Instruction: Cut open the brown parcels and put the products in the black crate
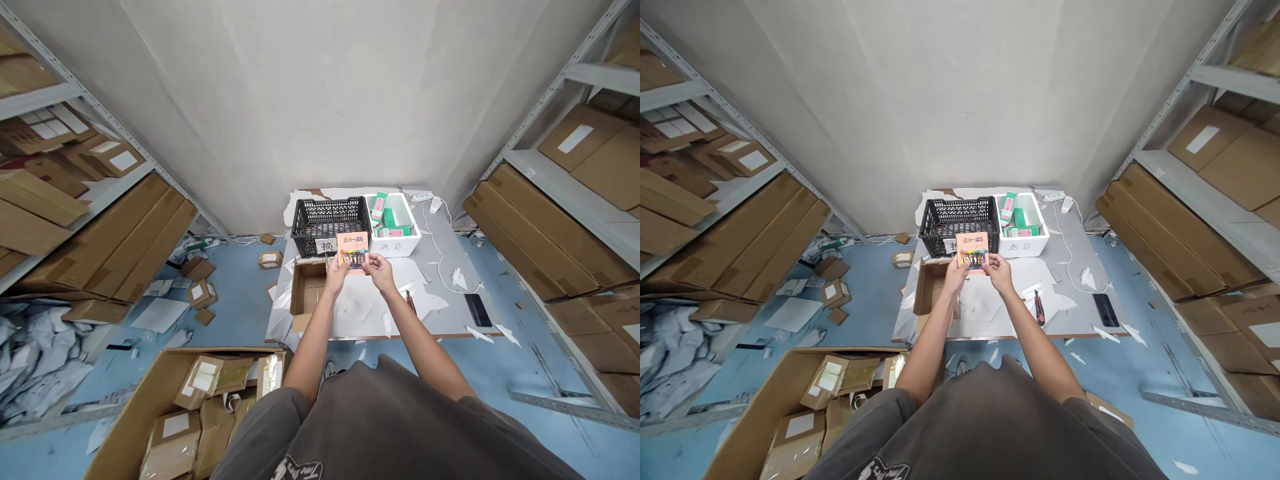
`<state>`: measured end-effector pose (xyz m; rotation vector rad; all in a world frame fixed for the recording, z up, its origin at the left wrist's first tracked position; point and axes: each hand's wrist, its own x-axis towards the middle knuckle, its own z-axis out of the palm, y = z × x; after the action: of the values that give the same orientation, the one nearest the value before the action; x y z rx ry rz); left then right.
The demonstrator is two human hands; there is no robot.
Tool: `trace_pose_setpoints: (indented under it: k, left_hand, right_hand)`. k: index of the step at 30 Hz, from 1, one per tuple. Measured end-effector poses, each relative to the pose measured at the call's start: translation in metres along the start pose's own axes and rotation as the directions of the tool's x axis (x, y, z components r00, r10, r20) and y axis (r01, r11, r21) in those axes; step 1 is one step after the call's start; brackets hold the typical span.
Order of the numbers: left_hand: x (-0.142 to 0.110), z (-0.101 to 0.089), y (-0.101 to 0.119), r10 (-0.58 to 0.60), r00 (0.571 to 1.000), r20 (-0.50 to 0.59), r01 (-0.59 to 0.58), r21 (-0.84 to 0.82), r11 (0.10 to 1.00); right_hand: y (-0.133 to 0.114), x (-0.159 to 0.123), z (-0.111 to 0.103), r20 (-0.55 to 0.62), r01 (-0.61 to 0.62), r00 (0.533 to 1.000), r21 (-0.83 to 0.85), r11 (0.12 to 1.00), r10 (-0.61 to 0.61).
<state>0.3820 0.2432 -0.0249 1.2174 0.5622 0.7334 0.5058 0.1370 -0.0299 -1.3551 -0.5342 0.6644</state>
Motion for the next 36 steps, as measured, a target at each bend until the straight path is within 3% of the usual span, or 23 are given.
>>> trace_pose_setpoints:
  k: [3, 5, 8, 12, 14, 17, 20, 23, 26, 30, 33, 36]
  left_hand:
    - [-0.002, -0.005, 0.004, 0.096, 0.995, -0.035, -0.090, 0.152, 0.984]
    - [-0.005, -0.013, 0.012, 0.208, 0.978, -0.020, -0.187, 0.358, 0.915]
    - [-0.006, -0.029, 0.027, 0.296, 0.943, 0.154, -0.322, 0.652, 0.687]
    - [0.012, -0.049, 0.044, 0.315, 0.892, 0.325, -0.440, 0.784, 0.438]
    - [0.029, -0.058, 0.052, 0.331, 0.880, 0.341, -0.454, 0.810, 0.372]
    - [0.063, -0.069, 0.061, 0.317, 0.891, 0.325, -0.423, 0.848, 0.319]
    - [0.101, -0.076, 0.067, 0.280, 0.911, 0.303, -0.379, 0.882, 0.279]
    - [0.143, -0.078, 0.063, 0.247, 0.928, 0.280, -0.340, 0.906, 0.250]
    - [0.185, -0.079, 0.052, 0.199, 0.950, 0.239, -0.282, 0.933, 0.224]
    - [0.230, -0.087, 0.036, 0.147, 0.969, 0.199, -0.221, 0.962, 0.160]
    - [0.245, -0.092, 0.028, 0.116, 0.979, 0.167, -0.181, 0.976, 0.123]
    - [0.245, -0.093, 0.024, 0.081, 0.986, 0.147, -0.155, 0.982, 0.111]
  right_hand:
    - [0.007, 0.001, 0.006, -0.022, 0.015, 1.000, 0.055, 0.998, -0.014]
    - [0.009, 0.004, 0.010, -0.050, 0.038, 0.998, 0.069, 0.997, -0.035]
    - [0.008, 0.011, 0.021, -0.023, 0.085, 0.996, 0.048, 0.995, -0.084]
    - [-0.001, 0.031, 0.045, 0.107, 0.260, 0.963, -0.121, 0.958, -0.248]
    - [-0.010, 0.045, 0.058, 0.230, 0.391, 0.916, -0.324, 0.862, -0.329]
    - [-0.023, 0.072, 0.076, 0.394, 0.499, 0.866, -0.634, 0.590, -0.310]
    - [-0.030, 0.108, 0.089, 0.432, 0.497, 0.866, -0.801, 0.335, -0.251]
    - [-0.025, 0.151, 0.098, 0.443, 0.488, 0.866, -0.850, 0.198, -0.232]
    - [-0.010, 0.199, 0.102, 0.459, 0.494, 0.865, -0.850, 0.182, -0.203]
    - [0.017, 0.259, 0.096, 0.450, 0.463, 0.886, -0.852, 0.244, -0.111]
    - [0.033, 0.284, 0.082, 0.415, 0.418, 0.907, -0.862, 0.285, -0.076]
    - [0.040, 0.287, 0.064, 0.392, 0.399, 0.916, -0.864, 0.308, -0.087]
